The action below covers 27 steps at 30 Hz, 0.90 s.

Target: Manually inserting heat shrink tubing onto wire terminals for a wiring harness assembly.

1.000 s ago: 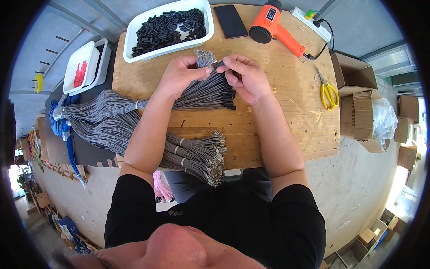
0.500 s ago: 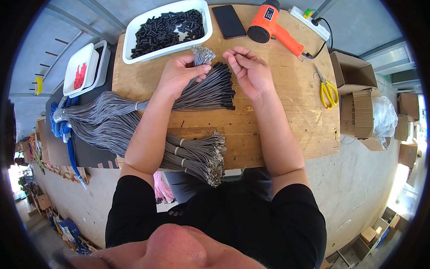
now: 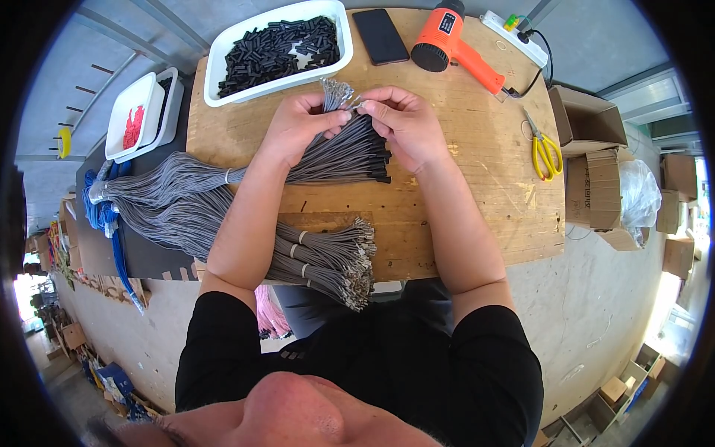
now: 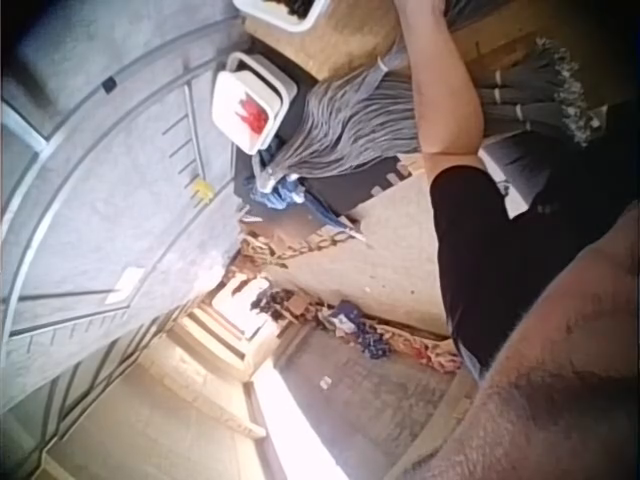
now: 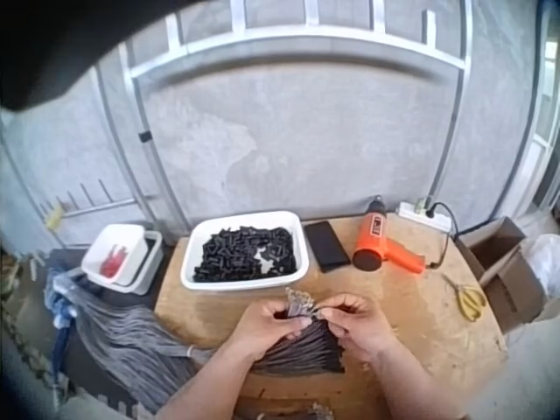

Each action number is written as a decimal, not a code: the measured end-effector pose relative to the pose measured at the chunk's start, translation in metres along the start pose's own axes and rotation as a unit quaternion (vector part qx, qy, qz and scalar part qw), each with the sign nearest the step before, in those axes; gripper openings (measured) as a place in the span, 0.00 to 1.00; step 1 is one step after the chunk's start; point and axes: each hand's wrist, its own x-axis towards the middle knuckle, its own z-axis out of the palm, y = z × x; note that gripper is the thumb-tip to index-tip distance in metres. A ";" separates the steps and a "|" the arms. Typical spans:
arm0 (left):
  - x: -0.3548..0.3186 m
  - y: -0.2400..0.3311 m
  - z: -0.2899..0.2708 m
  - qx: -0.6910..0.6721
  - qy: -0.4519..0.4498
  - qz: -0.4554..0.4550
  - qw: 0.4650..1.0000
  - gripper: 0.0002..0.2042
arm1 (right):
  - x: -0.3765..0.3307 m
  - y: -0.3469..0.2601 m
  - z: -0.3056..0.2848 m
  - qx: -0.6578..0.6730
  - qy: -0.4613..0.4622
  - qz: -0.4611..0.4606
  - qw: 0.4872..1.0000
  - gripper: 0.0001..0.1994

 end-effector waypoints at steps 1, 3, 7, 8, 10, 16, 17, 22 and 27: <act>0.001 0.000 0.000 0.000 0.000 0.000 1.000 0.10 | 0.000 0.000 -0.001 -0.002 -0.002 0.002 1.000 0.08; 0.001 -0.002 -0.002 -0.001 -0.005 -0.008 1.000 0.10 | 0.001 0.001 -0.001 -0.004 -0.004 0.005 1.000 0.08; 0.001 -0.001 0.001 0.025 0.004 -0.002 1.000 0.10 | 0.005 -0.001 -0.021 0.044 -0.026 0.036 0.998 0.10; 0.002 -0.001 0.001 0.030 0.006 -0.003 1.000 0.08 | 0.007 -0.002 -0.023 0.110 -0.043 0.050 0.992 0.11; 0.002 -0.001 0.000 0.036 0.008 -0.005 0.999 0.07 | 0.013 -0.006 -0.024 0.211 0.069 0.033 0.975 0.13; 0.001 0.000 0.000 0.047 0.019 -0.014 0.999 0.07 | 0.017 -0.003 -0.027 0.216 0.124 -0.004 0.968 0.12; 0.001 0.000 0.000 0.046 0.023 -0.016 0.999 0.07 | 0.016 -0.003 -0.027 0.206 0.114 -0.009 0.972 0.11; 0.002 0.002 0.002 0.043 0.028 -0.017 0.999 0.08 | 0.011 -0.003 -0.035 0.117 0.074 0.021 0.990 0.12; 0.003 -0.001 -0.001 0.007 0.045 0.002 0.999 0.08 | 0.007 -0.006 -0.015 0.017 0.027 -0.015 0.999 0.14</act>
